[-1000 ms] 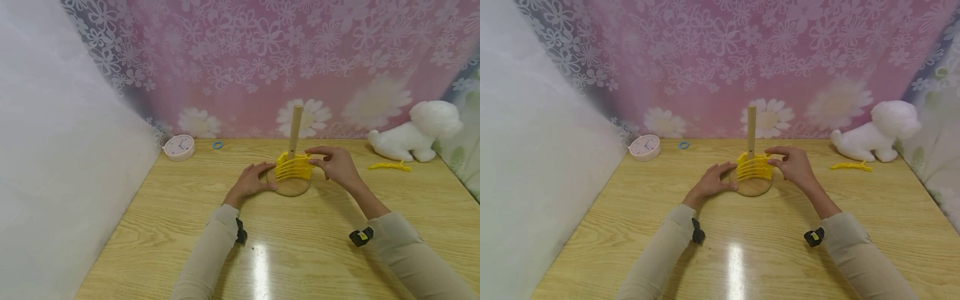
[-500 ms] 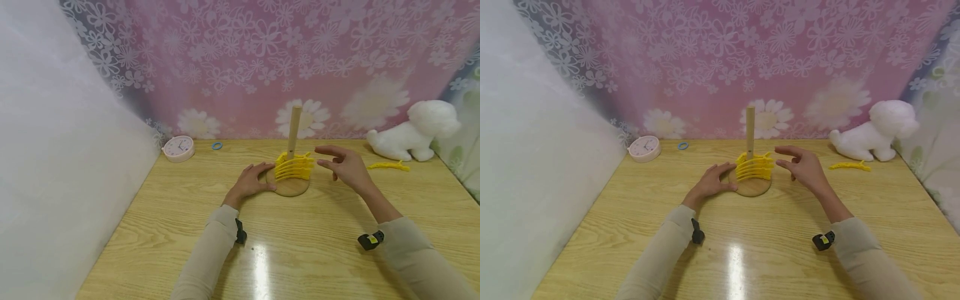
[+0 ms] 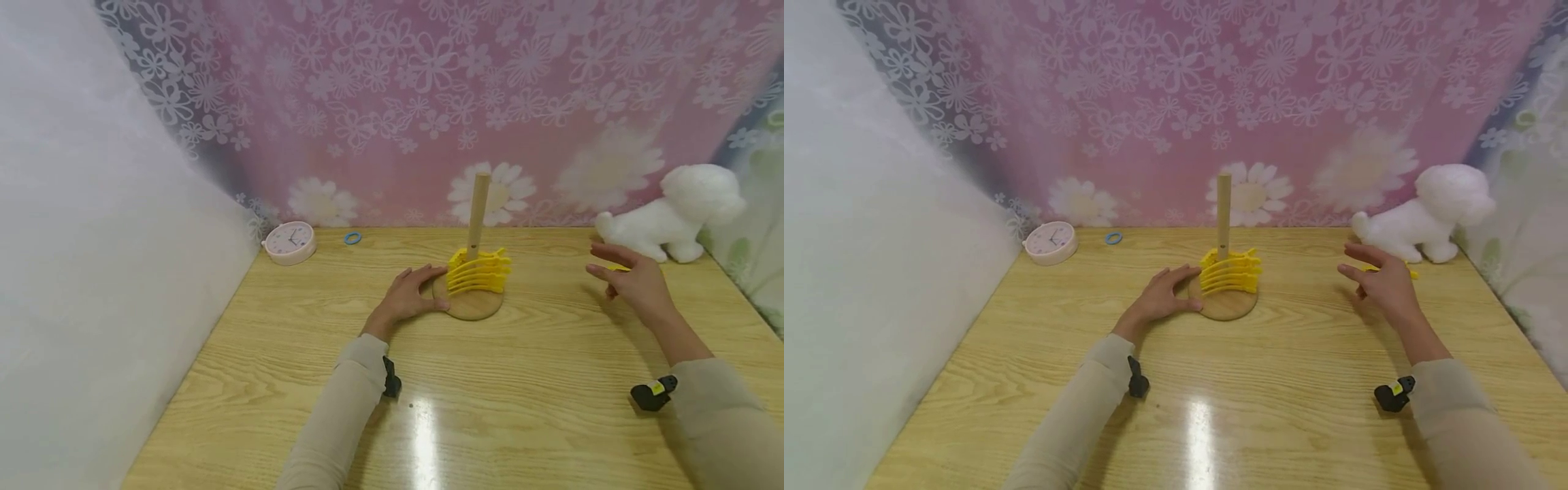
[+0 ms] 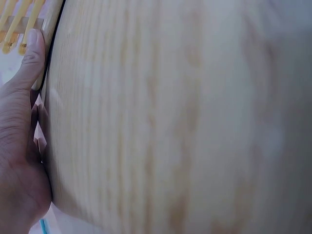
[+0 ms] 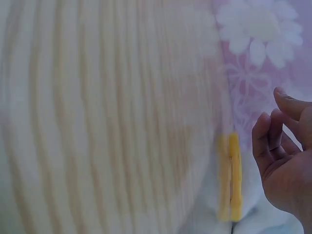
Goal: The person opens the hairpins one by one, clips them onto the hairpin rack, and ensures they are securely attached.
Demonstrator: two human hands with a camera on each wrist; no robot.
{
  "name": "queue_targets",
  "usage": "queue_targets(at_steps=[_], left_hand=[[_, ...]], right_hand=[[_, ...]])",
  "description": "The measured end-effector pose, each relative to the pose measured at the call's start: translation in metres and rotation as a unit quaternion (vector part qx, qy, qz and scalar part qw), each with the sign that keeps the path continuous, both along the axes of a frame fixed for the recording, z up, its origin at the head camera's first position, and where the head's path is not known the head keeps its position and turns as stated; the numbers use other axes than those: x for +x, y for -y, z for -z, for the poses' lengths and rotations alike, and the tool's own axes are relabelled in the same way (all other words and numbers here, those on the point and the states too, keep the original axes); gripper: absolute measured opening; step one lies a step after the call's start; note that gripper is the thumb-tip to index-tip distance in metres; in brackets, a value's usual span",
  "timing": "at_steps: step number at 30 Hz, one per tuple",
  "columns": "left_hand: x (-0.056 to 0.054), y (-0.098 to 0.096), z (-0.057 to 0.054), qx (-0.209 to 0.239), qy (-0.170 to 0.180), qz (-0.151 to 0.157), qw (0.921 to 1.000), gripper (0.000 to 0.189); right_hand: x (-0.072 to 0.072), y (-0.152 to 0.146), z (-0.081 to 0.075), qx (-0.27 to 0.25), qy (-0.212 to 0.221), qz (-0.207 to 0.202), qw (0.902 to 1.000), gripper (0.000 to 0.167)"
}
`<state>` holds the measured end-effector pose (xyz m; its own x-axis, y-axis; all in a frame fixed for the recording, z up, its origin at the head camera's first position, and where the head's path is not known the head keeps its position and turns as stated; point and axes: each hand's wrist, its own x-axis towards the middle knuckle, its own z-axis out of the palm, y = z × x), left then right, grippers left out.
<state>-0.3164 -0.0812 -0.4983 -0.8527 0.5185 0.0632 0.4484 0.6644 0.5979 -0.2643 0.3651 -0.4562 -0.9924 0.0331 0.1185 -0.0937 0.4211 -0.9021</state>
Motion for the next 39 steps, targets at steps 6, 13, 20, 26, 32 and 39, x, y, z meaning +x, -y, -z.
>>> queue_targets(at_steps=[6,13,20,26,32,39], left_hand=[[0.000,0.000,0.000,-0.003,-0.004,0.002,1.0000,0.084],[0.002,0.001,-0.002,0.005,-0.001,0.008,1.0000,0.084],[0.002,0.001,-0.003,0.005,-0.006,0.004,1.0000,0.083],[0.003,0.000,-0.003,0.008,-0.001,0.008,0.9999,0.084],[0.002,0.000,-0.001,0.010,-0.003,0.002,0.9999,0.083],[0.002,0.000,-0.001,0.010,0.000,0.006,0.9999,0.083]], right_hand=[[0.004,-0.033,0.006,0.043,0.026,0.044,0.9978,0.050],[0.008,-0.068,0.018,0.025,0.044,0.084,0.9951,0.044],[0.007,-0.080,0.024,0.008,0.049,0.099,0.9939,0.059],[0.010,-0.085,0.027,-0.008,0.061,0.114,0.9916,0.068],[0.012,-0.092,0.029,-0.036,0.066,0.089,0.9931,0.052],[0.013,-0.099,0.029,-0.035,0.079,0.045,0.9952,0.082]])
